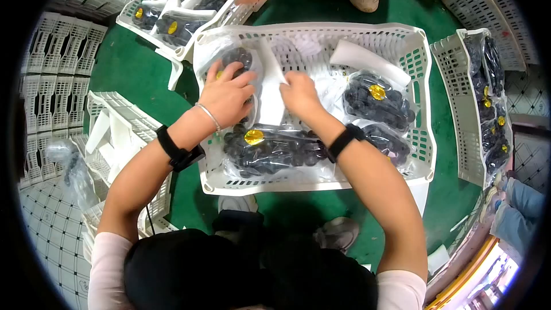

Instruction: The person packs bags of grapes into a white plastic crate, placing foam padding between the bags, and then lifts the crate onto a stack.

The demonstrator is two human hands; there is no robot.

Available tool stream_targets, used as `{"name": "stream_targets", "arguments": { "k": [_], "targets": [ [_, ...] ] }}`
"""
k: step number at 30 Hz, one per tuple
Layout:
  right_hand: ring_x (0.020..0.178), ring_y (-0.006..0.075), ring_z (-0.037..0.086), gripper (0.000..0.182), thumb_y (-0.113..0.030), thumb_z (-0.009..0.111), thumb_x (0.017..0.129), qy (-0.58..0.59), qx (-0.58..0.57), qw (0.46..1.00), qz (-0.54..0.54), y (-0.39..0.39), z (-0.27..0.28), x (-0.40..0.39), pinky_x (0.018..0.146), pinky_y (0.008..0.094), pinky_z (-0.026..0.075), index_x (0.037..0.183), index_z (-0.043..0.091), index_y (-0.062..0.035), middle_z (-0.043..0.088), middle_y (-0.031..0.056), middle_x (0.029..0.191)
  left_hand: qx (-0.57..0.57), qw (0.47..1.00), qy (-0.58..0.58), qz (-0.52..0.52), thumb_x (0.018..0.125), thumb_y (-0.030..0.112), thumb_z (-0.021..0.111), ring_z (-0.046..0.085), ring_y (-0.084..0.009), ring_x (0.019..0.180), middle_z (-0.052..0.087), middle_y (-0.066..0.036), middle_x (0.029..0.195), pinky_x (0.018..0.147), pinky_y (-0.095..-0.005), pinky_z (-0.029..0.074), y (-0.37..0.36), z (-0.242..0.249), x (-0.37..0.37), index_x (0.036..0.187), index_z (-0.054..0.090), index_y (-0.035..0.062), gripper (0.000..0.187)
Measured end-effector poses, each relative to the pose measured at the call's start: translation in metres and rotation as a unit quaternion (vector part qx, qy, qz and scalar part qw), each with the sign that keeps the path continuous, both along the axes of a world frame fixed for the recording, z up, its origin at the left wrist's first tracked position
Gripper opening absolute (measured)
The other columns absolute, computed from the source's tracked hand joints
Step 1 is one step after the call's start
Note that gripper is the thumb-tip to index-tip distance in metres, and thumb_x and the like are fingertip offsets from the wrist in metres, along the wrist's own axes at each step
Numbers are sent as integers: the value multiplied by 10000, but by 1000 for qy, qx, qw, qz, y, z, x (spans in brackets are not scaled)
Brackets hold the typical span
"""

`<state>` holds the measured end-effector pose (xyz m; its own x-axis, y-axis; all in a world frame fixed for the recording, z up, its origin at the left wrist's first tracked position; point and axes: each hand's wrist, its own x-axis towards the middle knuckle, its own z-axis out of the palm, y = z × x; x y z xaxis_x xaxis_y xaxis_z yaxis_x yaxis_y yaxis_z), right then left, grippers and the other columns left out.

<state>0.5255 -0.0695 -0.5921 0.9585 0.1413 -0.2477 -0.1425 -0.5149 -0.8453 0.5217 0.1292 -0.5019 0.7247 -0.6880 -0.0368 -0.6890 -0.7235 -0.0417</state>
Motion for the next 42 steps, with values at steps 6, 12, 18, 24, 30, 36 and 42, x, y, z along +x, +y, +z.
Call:
{"name": "stream_targets", "arguments": {
  "k": [6, 12, 18, 24, 30, 36, 42],
  "targets": [
    [613, 106, 521, 127, -115, 546, 853, -14, 10, 987, -160, -42, 45, -23, 537, 250, 410, 889, 571, 4, 577, 17, 733, -17, 998, 24, 55, 702, 138, 632, 462, -304, 1150, 501, -11, 1251, 1019, -596, 259, 23, -4, 1, 905, 675, 102, 211],
    [754, 142, 592, 174, -41, 499, 820, 78, 331, 908, -245, -55, 94, -27, 684, 266, 504, 971, 519, 43, 600, 113, 890, -102, 986, 103, 83, 724, 153, 638, 504, -324, 1110, 536, -80, 1223, 1000, -533, 330, 3, 19, 3, 1026, 649, 77, 312],
    [761, 135, 617, 359, 0, 529, 824, 80, 327, 927, -167, -25, 113, -42, 708, 254, 493, 1172, 446, -19, 659, 105, 942, -602, 471, 587, 266, 931, 320, 543, 582, -218, 1048, 574, -119, 1199, 880, -360, 478, -19, 33, -2, 1326, 454, 67, 478],
    [966, 277, 628, 365, -74, 578, 823, -46, 63, 996, -51, -18, 95, -57, 801, 331, 491, 1172, 532, 20, 621, 189, 1072, -595, 635, 429, 241, 932, 271, 556, 601, -155, 860, 620, -87, 977, 731, -294, 493, -36, -17, -29, 1162, 526, 8, 350],
    [890, 340, 615, 415, -51, 539, 839, -199, -46, 978, -36, 4, 134, -76, 761, 415, 503, 1242, 481, 28, 593, 238, 1085, -467, 744, 357, 318, 895, 215, 600, 563, -103, 665, 611, -54, 776, 601, -280, 474, -35, 5, -19, 969, 594, -35, 260],
    [888, 433, 576, 561, 5, 509, 777, -130, -103, 985, -45, 5, 68, -21, 797, 478, 465, 1294, 346, 151, 581, 316, 995, -469, 806, 311, 183, 881, 141, 569, 600, -258, 873, 626, -141, 965, 807, -364, 490, -19, -13, 26, 1081, 588, -5, 249],
    [1135, 402, 446, 560, -112, 536, 814, -209, -288, 934, -33, 104, -29, -36, 887, 514, 414, 1315, 382, 84, 397, 300, 1319, -228, 972, 34, -36, 810, 33, 546, 387, -335, 1294, 446, -154, 1367, 1049, -485, 312, -16, -9, 46, 1223, 530, 72, 415]
  ]
}}
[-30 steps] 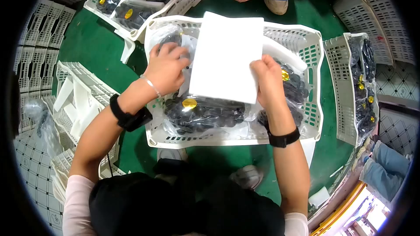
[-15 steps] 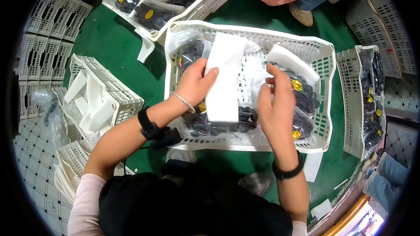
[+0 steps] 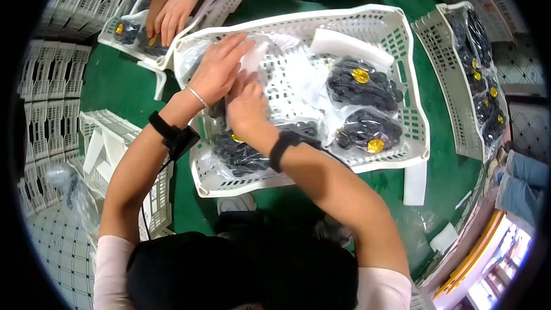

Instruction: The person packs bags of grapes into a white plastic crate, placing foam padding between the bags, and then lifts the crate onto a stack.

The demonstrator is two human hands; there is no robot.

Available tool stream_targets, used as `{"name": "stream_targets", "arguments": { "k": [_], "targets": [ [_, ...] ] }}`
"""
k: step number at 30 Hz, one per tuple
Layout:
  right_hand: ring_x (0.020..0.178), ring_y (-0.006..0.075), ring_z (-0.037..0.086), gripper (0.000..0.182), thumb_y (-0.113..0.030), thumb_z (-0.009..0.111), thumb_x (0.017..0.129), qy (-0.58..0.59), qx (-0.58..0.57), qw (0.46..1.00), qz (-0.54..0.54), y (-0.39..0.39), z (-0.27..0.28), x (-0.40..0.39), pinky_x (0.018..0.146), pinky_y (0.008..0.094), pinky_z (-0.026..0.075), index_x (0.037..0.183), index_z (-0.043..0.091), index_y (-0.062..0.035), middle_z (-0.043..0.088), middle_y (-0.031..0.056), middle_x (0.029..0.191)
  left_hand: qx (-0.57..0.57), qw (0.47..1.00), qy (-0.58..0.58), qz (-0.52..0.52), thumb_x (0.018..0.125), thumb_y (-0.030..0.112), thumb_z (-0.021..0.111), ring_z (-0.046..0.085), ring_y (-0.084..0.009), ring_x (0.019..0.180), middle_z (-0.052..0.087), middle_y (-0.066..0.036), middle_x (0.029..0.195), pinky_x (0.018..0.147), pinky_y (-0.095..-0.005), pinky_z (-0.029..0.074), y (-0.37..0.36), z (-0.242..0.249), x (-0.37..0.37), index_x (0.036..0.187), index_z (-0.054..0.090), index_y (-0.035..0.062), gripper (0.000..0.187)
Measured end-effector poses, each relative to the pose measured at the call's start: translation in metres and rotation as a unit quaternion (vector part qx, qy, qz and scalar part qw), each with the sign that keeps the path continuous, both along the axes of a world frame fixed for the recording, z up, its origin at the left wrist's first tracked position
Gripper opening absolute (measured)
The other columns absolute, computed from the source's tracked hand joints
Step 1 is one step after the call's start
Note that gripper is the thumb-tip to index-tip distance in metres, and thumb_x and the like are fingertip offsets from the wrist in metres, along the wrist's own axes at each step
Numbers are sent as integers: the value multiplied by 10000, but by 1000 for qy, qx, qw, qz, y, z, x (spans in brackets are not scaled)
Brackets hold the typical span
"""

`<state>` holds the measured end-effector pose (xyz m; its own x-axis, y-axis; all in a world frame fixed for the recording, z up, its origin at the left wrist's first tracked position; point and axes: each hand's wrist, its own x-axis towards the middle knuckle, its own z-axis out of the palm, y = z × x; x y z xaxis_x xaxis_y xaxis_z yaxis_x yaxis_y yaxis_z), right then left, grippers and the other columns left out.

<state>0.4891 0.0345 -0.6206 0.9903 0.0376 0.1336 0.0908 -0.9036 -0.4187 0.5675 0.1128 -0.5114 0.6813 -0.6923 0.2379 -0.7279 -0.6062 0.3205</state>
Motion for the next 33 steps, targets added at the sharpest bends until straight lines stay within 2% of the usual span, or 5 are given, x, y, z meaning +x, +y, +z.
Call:
{"name": "stream_targets", "arguments": {
  "k": [4, 10, 15, 20, 33],
  "targets": [
    [1199, 378, 436, 511, -161, 601, 762, -51, 48, 996, 52, -11, 2, -5, 928, 561, 373, 1236, 518, 12, 466, 258, 1288, 87, 991, -99, -37, 784, 65, 590, 370, -294, 1319, 458, -80, 1383, 1071, -513, 275, -22, 9, -21, 1196, 559, 102, 415],
    [1055, 381, 567, 402, -248, 633, 775, 356, 163, 909, 141, -70, 76, 2, 935, 439, 429, 1076, 626, 17, 612, 220, 1102, 209, 977, -44, -23, 897, 315, 518, 241, -273, 1395, 445, -76, 1390, 1119, -512, 182, -1, -33, 5, 1219, 563, 89, 396],
    [1136, 356, 504, 691, -267, 770, 646, 214, -108, 966, 97, -244, 124, 32, 948, 414, 414, 1238, 525, -10, 523, 219, 1226, 253, 966, -51, 11, 771, 406, 615, 171, -278, 1418, 345, -87, 1462, 1122, -546, 128, -7, -20, -15, 1253, 545, 76, 588],
    [1244, 394, 408, 1072, -205, 866, 522, 310, -156, 928, 138, -292, 104, 26, 1028, 417, 363, 1419, 286, -113, 427, 205, 1338, 303, 950, -77, -2, 703, 382, 643, 165, -288, 1417, 329, -147, 1460, 1111, -578, 119, -16, -24, -22, 1239, 545, 39, 644],
    [963, 201, 575, 775, -243, 750, 588, 245, 203, 944, 84, -291, 162, 48, 873, 314, 452, 1261, 441, -13, 578, 120, 1077, 277, 960, -49, 5, 712, 375, 630, 183, -309, 1408, 341, -173, 1444, 1107, -557, 144, -10, -25, -21, 1247, 532, 50, 634]
  ]
}}
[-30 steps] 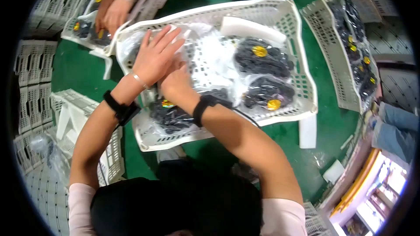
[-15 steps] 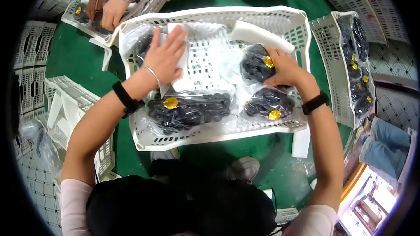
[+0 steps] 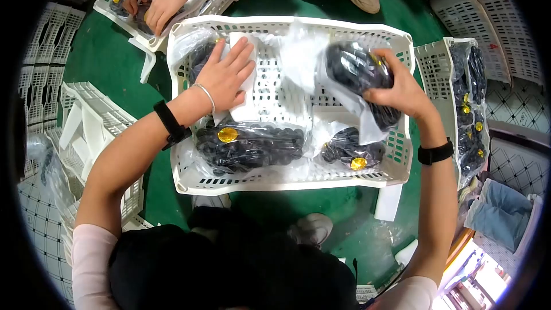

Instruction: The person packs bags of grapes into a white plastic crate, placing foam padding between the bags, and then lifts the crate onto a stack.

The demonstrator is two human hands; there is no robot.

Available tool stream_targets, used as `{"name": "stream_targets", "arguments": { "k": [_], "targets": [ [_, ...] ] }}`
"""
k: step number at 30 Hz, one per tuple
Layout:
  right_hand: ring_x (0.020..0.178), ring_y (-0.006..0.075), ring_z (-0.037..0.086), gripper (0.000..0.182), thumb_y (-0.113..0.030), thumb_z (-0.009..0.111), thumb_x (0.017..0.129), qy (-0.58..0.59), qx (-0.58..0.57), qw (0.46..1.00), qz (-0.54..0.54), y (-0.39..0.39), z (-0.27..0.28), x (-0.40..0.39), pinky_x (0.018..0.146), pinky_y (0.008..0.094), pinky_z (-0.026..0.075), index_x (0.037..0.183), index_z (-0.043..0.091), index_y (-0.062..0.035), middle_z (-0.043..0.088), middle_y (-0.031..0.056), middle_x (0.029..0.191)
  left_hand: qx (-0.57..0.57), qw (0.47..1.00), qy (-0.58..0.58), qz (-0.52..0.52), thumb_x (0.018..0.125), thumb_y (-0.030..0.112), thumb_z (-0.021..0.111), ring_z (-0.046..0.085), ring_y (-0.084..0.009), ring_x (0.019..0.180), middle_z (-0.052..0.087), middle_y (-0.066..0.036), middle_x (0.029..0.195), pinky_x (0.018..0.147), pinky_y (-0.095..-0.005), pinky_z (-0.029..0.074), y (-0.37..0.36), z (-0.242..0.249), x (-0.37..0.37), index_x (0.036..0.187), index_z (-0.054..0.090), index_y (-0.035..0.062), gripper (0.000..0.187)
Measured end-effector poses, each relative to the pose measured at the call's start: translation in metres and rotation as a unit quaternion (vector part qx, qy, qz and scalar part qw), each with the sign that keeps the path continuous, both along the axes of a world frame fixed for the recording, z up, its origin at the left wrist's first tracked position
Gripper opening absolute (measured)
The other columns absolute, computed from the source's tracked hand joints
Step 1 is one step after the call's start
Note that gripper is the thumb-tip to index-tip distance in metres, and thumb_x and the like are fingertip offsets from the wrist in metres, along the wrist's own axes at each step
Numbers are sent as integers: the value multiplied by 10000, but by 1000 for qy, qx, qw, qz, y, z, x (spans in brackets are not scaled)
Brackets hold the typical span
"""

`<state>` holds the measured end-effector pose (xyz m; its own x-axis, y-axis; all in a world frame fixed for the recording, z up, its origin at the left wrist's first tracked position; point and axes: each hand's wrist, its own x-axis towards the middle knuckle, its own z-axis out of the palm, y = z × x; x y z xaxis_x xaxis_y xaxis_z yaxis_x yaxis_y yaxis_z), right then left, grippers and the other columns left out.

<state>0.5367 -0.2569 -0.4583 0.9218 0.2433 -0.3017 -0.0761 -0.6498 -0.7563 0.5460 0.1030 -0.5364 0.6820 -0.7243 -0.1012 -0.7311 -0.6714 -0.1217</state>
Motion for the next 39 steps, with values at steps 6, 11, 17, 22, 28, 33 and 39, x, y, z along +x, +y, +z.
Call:
{"name": "stream_targets", "arguments": {
  "k": [6, 11, 17, 22, 28, 33, 39],
  "targets": [
    [928, 238, 586, 809, -333, 791, 648, 4, 118, 967, -225, 121, -44, -10, 813, 333, 489, 1214, 360, 53, 562, 189, 1059, -9, 1000, -9, -3, 708, 381, 633, 205, -311, 1397, 375, -173, 1413, 1103, -561, 150, 1, -3, 3, 1231, 536, 42, 630],
    [1052, 467, 510, 1013, -287, 783, 635, -110, -73, 980, -147, 187, -107, -30, 915, 445, 443, 1341, 167, 95, 433, 356, 1174, 29, 999, 33, 16, 693, 376, 663, 237, -316, 1379, 418, -162, 1361, 1105, -546, 164, 1, 5, 6, 1168, 552, 24, 602],
    [1036, 480, 528, 1132, -274, 774, 634, -52, -69, 984, -154, 180, -99, -35, 903, 425, 466, 1416, 13, 27, 367, 377, 1228, -179, 982, 55, 20, 676, 273, 724, 306, -338, 1328, 432, -158, 1329, 1118, -479, 191, 18, -7, 11, 1110, 542, 24, 533],
    [1026, 493, 519, 1177, -202, 762, 629, -57, -57, 989, -127, 176, -94, -41, 895, 436, 466, 1440, -68, -5, 376, 369, 1198, -295, 945, 125, 70, 712, 232, 703, 366, -358, 1275, 443, -173, 1308, 1073, -448, 299, 17, 10, 14, 1113, 538, 33, 478],
    [1072, 462, 430, 1100, -134, 736, 611, -125, -83, 984, -101, 189, -90, -48, 947, 446, 393, 1424, 24, 72, 375, 355, 1176, -429, 903, 41, 7, 766, 226, 659, 374, -425, 1251, 404, -242, 1350, 1053, -455, 334, -32, 19, 30, 1207, 527, 6, 510],
    [1178, 455, 385, 1081, -120, 731, 607, -136, -59, 983, -109, 184, -91, -52, 1018, 425, 348, 1415, 45, 96, 345, 352, 1263, -463, 877, 108, 67, 784, 288, 664, 366, -463, 1254, 373, -302, 1357, 1064, -468, 313, -50, -7, 30, 1251, 475, -42, 602],
    [1189, 448, 372, 1040, -97, 713, 612, -139, -38, 981, -131, 186, -76, -62, 1029, 443, 317, 1424, 86, 76, 356, 314, 1296, -435, 863, 215, 140, 786, 372, 646, 389, -448, 1240, 404, -264, 1348, 1010, -458, 366, -51, -2, 27, 1294, 454, 6, 654]
  ]
}}
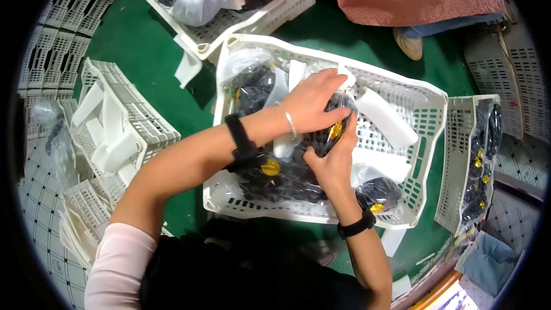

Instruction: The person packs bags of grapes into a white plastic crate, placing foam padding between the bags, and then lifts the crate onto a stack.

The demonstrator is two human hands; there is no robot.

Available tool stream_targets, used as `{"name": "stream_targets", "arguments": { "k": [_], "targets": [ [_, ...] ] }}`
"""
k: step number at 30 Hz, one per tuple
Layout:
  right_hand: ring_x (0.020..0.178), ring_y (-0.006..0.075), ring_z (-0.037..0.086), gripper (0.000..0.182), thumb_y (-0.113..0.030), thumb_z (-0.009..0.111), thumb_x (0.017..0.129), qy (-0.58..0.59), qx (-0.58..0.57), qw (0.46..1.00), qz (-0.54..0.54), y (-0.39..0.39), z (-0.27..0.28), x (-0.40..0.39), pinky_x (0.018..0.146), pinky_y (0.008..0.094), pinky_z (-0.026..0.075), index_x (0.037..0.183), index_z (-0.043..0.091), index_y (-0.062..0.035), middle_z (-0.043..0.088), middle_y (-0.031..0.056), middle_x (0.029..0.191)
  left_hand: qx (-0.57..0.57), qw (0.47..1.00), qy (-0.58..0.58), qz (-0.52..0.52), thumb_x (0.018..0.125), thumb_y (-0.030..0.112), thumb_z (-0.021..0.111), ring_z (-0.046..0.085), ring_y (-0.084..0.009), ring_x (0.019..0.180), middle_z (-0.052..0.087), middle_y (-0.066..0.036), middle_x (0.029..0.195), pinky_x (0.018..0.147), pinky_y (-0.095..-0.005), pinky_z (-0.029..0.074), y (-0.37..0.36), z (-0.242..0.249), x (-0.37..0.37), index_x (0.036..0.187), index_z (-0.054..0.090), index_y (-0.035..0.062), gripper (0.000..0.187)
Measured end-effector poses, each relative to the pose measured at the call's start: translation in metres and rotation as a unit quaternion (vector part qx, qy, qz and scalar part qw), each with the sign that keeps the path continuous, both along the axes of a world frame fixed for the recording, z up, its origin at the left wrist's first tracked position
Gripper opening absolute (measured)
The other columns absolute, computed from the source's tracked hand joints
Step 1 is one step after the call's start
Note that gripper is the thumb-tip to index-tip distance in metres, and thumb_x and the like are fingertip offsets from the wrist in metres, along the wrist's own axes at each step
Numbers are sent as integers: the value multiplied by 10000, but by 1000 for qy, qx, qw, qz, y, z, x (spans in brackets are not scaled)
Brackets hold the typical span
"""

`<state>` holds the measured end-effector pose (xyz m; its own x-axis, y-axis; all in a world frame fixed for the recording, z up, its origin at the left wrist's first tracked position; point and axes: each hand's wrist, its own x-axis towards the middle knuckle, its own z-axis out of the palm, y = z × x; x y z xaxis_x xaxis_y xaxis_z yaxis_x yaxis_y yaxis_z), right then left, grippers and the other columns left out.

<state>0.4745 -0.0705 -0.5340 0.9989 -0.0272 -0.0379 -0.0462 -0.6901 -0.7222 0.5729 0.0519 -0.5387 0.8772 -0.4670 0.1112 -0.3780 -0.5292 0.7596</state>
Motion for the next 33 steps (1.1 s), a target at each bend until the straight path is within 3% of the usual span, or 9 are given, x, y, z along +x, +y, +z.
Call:
{"name": "stream_targets", "arguments": {
  "k": [8, 12, 14, 17, 21, 22, 27, 31, 33],
  "targets": [
    [1091, 473, 454, 1093, -194, 755, 611, 91, 9, 996, 12, -5, -23, 17, 957, 446, 398, 1428, 77, 66, 405, 370, 1174, 184, 929, 321, -14, 689, 517, 659, 648, -338, 879, 660, -248, 956, 772, -373, 503, -11, -24, 85, 995, 658, -76, 667],
    [1151, 485, 434, 1064, -292, 759, 662, 148, 34, 988, 20, -11, -23, 21, 970, 440, 403, 1436, 111, 45, 367, 368, 1248, 165, 950, 260, -42, 737, 451, 641, 636, -335, 882, 649, -246, 973, 796, -368, 497, 0, 2, 71, 1049, 629, -73, 610],
    [1138, 488, 452, 975, -305, 741, 696, 115, -108, 985, 68, -25, -15, 22, 970, 427, 408, 1419, 188, 44, 356, 357, 1281, 135, 991, 15, 19, 810, 386, 612, 612, -302, 1004, 632, -217, 1047, 850, -364, 490, 40, 9, 48, 1153, 565, -43, 551],
    [1042, 452, 523, 584, -218, 662, 772, -23, -147, 982, 117, -21, 25, 21, 936, 426, 426, 1241, 463, 67, 480, 303, 1205, 5, 989, -19, 147, 847, 178, 585, 649, -204, 801, 669, -142, 915, 721, -306, 509, 101, 66, 16, 1048, 621, -9, 277],
    [983, 413, 548, 351, -138, 620, 784, -96, 1, 980, 177, 35, 30, 58, 866, 451, 448, 1063, 564, 68, 583, 258, 1027, 146, 965, 163, 145, 843, 186, 562, 620, -177, 736, 663, -135, 856, 667, -312, 491, 151, 63, 3, 976, 628, -15, 250],
    [983, 421, 546, 364, -151, 627, 783, -126, 3, 974, 188, 50, 26, 69, 862, 454, 451, 1066, 548, 64, 577, 266, 1022, 153, 970, 146, 116, 843, 187, 538, 635, -256, 755, 651, -155, 802, 690, -360, 493, 151, 57, -5, 937, 630, -11, 238],
    [961, 445, 551, 409, -231, 645, 799, -91, 20, 985, 147, 101, -19, 119, 833, 463, 460, 1051, 502, 57, 563, 294, 1018, 132, 975, 147, 106, 826, 163, 551, 565, -434, 974, 587, -263, 1053, 849, -436, 455, 123, 44, -35, 1211, 474, -31, 438],
    [895, 437, 578, 338, -287, 585, 856, -33, 77, 995, 61, 99, -27, 132, 784, 447, 462, 968, 526, 26, 593, 275, 938, 47, 991, -26, 119, 809, 143, 604, 483, -438, 1141, 458, -285, 1264, 974, -395, 400, 120, 18, -43, 1305, 372, -58, 583],
    [865, 475, 584, 300, -268, 556, 856, 9, 143, 989, 41, 90, -25, 130, 776, 475, 477, 1000, 546, -4, 597, 266, 877, -9, 991, 21, 131, 853, 177, 605, 487, -348, 1193, 446, -245, 1317, 997, -363, 390, 123, 33, -36, 1328, 359, -49, 581]
  ]
}}
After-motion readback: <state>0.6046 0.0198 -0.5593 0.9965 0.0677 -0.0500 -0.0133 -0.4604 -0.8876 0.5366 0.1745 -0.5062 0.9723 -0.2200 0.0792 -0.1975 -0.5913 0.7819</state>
